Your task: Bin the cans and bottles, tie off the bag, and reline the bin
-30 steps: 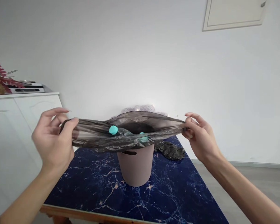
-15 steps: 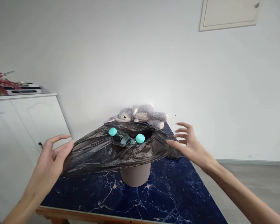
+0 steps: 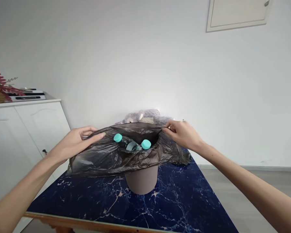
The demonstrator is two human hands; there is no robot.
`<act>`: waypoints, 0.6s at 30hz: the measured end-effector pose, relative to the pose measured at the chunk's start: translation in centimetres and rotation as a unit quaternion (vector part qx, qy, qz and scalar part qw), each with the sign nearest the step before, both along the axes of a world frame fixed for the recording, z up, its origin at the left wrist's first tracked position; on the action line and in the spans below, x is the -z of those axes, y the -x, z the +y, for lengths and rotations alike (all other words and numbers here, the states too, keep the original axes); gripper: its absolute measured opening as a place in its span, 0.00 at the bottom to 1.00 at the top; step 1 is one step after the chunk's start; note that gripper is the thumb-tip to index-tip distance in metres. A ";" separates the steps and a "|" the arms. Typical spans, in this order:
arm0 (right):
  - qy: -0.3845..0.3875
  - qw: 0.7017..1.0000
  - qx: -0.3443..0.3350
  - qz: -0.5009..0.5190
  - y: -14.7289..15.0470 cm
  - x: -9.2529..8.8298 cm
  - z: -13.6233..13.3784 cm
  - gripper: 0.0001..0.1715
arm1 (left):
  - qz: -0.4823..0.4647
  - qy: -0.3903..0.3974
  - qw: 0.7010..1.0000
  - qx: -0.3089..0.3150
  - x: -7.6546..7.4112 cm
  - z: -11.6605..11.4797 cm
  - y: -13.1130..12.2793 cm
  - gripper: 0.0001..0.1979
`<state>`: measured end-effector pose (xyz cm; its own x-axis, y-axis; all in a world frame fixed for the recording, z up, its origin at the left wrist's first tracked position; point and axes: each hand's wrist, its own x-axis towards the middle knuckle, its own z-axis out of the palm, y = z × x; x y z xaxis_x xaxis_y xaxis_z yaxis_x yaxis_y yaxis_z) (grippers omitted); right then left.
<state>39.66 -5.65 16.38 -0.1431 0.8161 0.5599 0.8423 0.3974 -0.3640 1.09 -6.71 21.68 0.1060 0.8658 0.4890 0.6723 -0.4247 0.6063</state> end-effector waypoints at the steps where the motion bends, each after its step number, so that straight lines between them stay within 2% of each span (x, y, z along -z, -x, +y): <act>1: -0.031 0.999 0.009 0.013 -0.1 0.0 -0.4 0.20 | 0.013 -0.042 0.999 -0.018 0.0 -0.2 -0.2 0.18; 3: -0.093 0.995 0.026 0.037 -0.4 0.1 -1.1 0.21 | -0.008 -0.172 0.984 -0.056 0.2 -0.6 -0.4 0.15; 5: -0.143 0.987 0.043 0.054 -1.0 0.4 -1.7 0.22 | -0.019 -0.299 0.952 -0.070 0.6 -1.1 -0.4 0.11; 7: -0.171 0.981 0.058 0.066 -1.6 1.1 -2.1 0.24 | 0.012 -0.422 0.905 -0.053 1.2 -1.9 0.0 0.09; 9: -0.178 0.979 0.055 0.077 -2.3 2.1 -2.6 0.23 | 0.088 -0.513 0.853 -0.017 1.8 -3.2 0.6 0.09; 11: -0.178 0.979 0.042 0.093 -3.1 3.5 -3.4 0.21 | 0.174 -0.523 0.834 0.024 2.7 -5.1 1.4 0.06; 13: -0.170 0.979 0.033 0.111 -3.8 4.9 -4.4 0.19 | 0.226 -0.485 0.842 0.063 4.1 -7.2 2.4 0.06; 16: -0.128 0.983 0.036 0.128 -5.2 7.1 -6.0 0.20 | 0.235 -0.495 0.827 0.124 7.7 -9.5 4.5 0.07; 18: -0.076 0.990 0.034 0.118 -6.4 8.6 -6.6 0.22 | 0.240 -0.473 0.837 0.138 10.6 -9.8 6.1 0.06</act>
